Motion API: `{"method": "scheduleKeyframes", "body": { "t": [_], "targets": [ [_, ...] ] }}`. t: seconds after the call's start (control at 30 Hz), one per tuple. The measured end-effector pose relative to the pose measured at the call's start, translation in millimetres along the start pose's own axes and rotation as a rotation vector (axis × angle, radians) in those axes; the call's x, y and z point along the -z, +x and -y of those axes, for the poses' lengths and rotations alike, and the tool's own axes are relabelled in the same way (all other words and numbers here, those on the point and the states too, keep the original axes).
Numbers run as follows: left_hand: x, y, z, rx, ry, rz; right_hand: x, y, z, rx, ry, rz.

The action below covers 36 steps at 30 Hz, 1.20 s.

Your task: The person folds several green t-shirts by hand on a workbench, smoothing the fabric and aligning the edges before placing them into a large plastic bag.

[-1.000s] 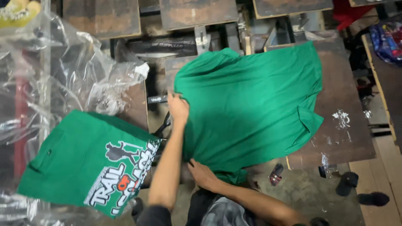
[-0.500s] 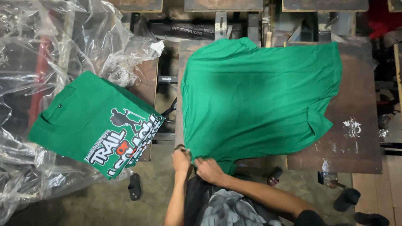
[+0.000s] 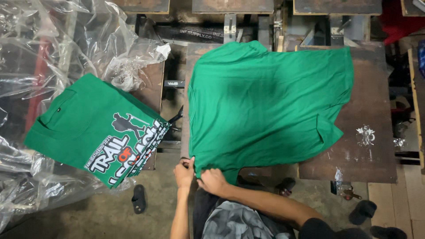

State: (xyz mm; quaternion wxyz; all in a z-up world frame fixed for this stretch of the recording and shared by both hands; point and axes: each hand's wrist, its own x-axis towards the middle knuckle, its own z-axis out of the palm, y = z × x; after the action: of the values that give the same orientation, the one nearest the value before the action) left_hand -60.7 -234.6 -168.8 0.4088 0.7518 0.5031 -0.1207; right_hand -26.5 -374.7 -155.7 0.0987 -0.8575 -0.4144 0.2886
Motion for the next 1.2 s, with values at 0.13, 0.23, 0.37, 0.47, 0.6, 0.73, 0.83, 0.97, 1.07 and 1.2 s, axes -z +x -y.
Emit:
{"method": "scheduleKeyframes", "body": {
  "t": [0.13, 0.23, 0.37, 0.47, 0.6, 0.73, 0.83, 0.97, 1.07, 1.2],
  "targets": [
    [-20.7, 25.2, 7.8, -0.02, 0.036, -0.012, -32.9, 11.3, -25.7, 0.048, -0.143, -0.015],
    [-36.9, 48.4, 17.1, -0.028, 0.073, 0.0, -77.1, 22.5, -36.8, 0.129, -0.206, 0.027],
    [-29.7, 60.8, 27.4, -0.038, 0.083, -0.052, -100.9, 28.0, -35.3, 0.211, -0.04, 0.16],
    [-18.8, 58.2, 7.1, -0.144, 0.027, -0.12, -62.2, 19.2, -30.3, 0.246, 0.068, 0.227],
    [-21.2, 66.1, -30.5, -0.342, -0.084, -0.237, 7.8, 12.4, -28.5, 0.242, 0.202, 0.091],
    [-47.7, 93.8, -44.0, -0.328, -0.004, -0.289, 49.1, 73.0, -82.0, 0.05, 0.249, -0.115],
    [-49.9, 95.8, -63.9, -0.273, 0.012, -0.278, 99.0, 136.1, -119.8, -0.117, 0.27, -0.318],
    [-49.6, 100.0, -74.1, -0.073, -0.012, -0.199, 166.3, 214.7, -143.6, -0.201, 0.164, -0.27],
    [-49.6, 104.5, -69.1, 0.124, -0.012, -0.088, 176.3, 269.8, -167.6, -0.156, 0.058, -0.193],
    [-37.8, 85.0, -55.4, 0.148, 0.015, -0.026, 161.3, 316.4, -197.9, -0.035, -0.104, -0.136]
  ]
}}
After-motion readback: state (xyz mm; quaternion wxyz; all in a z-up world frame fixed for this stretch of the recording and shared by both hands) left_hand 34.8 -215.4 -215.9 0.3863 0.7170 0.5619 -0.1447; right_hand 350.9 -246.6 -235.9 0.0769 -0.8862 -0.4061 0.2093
